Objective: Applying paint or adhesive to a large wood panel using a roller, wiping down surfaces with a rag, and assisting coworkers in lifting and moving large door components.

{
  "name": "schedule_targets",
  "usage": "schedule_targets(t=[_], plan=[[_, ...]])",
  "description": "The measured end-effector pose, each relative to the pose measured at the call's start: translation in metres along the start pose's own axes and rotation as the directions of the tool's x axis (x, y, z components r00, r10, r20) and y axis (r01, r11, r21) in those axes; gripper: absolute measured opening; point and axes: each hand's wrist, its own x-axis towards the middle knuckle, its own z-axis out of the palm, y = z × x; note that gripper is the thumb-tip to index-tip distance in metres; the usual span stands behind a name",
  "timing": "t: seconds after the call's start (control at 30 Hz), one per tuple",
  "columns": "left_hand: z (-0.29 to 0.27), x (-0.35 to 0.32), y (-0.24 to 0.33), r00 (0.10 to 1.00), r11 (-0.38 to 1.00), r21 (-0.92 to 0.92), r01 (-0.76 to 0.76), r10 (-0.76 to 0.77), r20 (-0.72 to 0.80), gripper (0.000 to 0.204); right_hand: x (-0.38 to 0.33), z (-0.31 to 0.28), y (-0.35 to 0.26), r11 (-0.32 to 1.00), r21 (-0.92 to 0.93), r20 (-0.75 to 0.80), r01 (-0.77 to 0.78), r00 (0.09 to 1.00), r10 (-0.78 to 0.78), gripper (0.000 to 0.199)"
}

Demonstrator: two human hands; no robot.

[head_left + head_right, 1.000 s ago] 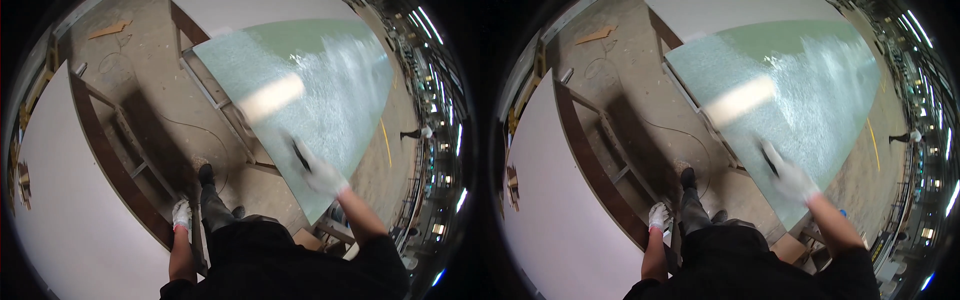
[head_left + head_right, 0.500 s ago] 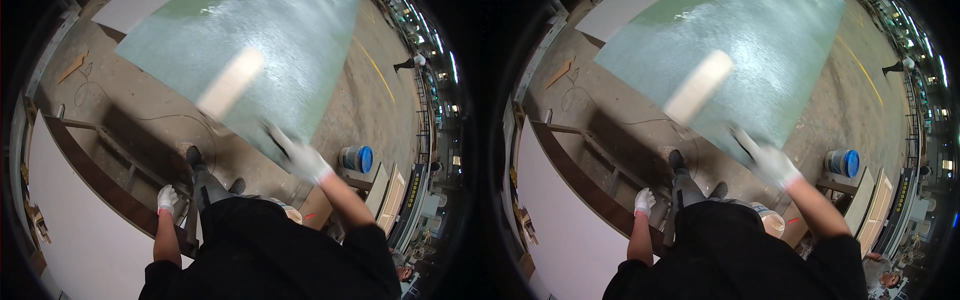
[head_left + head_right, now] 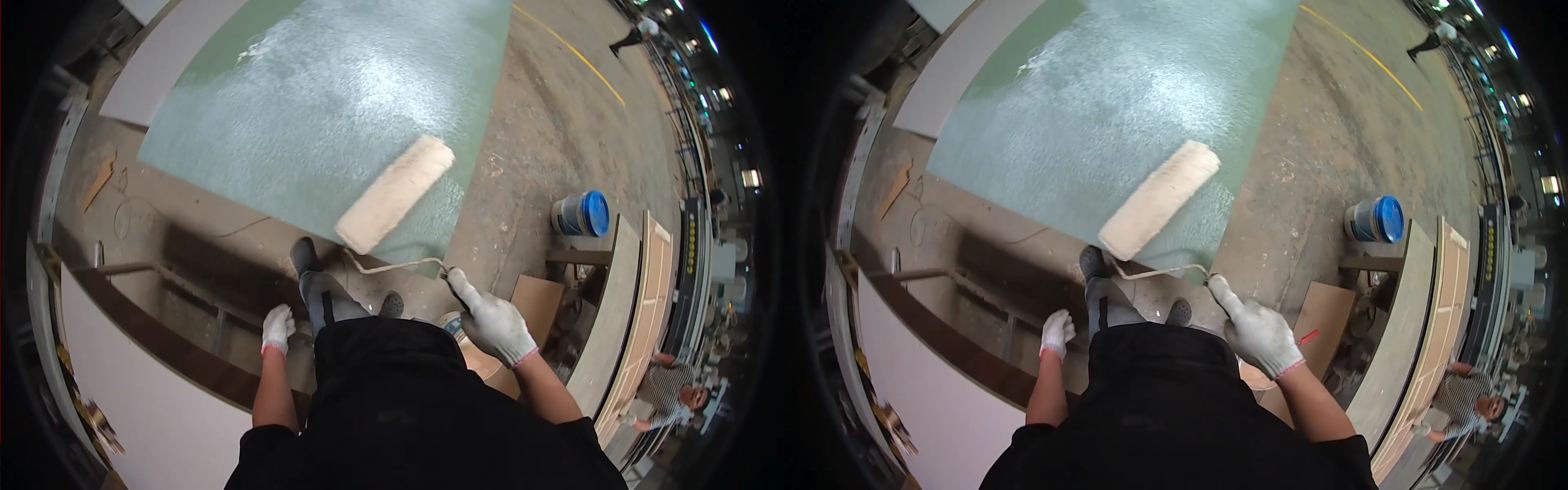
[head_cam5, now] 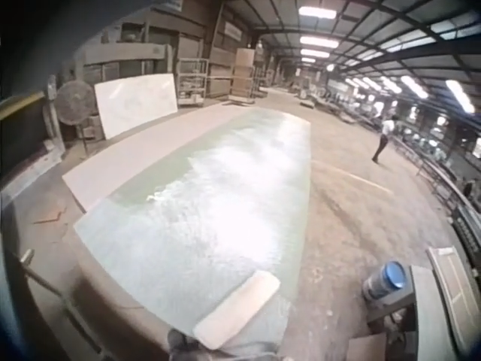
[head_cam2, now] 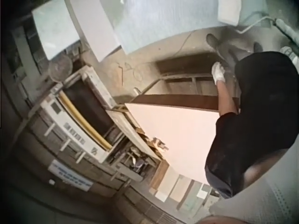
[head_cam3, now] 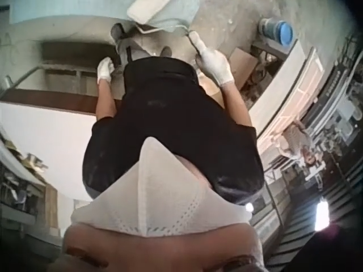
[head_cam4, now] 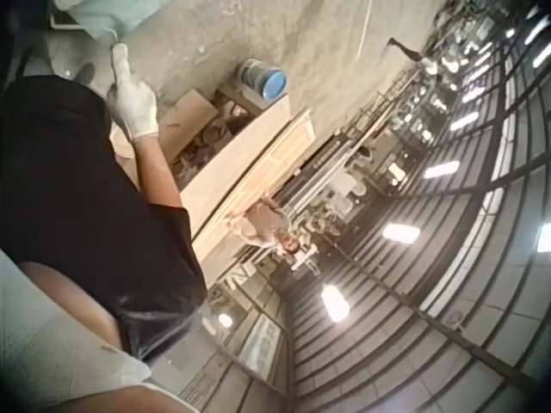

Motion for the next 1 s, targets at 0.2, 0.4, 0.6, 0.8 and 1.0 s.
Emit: schedule_targets(t=[0.2,0.4,0.6,0.8,1.0], plan=[[-0.076,0.054,0.018,0.861,0.876,0.040,0.481,-0.480,0.166,0.017,0.038,-0.012,-0.055,0.991,0.004,-0.082,-0.134,0.988,0.134,0.061],[-0.096,0.152,0.133,0.846,0.811,0.387,0.439,-0.518,0.126,0.011,0.050,-0.022,-0.083,0.987,-0.028,-0.212,-0.157,0.966,0.148,0.058],[-0.031,0.238,0.227,0.598,0.793,0.502,0.345,-0.598,0.534,0.027,-0.003,-0.002,-0.105,0.926,0.188,-0.200,-0.327,0.910,0.362,0.054],[0.053,0.270,0.280,0.836,0.747,0.662,0.061,-0.401,0.376,0.018,0.011,-0.005,-0.126,0.857,0.229,-0.056,-0.461,0.873,0.485,0.058],[0.109,0.264,0.306,0.782,0.657,0.739,-0.148,-0.380,0.495,0.019,0.009,0.027,-0.131,0.858,0.298,-0.213,-0.417,0.848,0.486,0.060]])
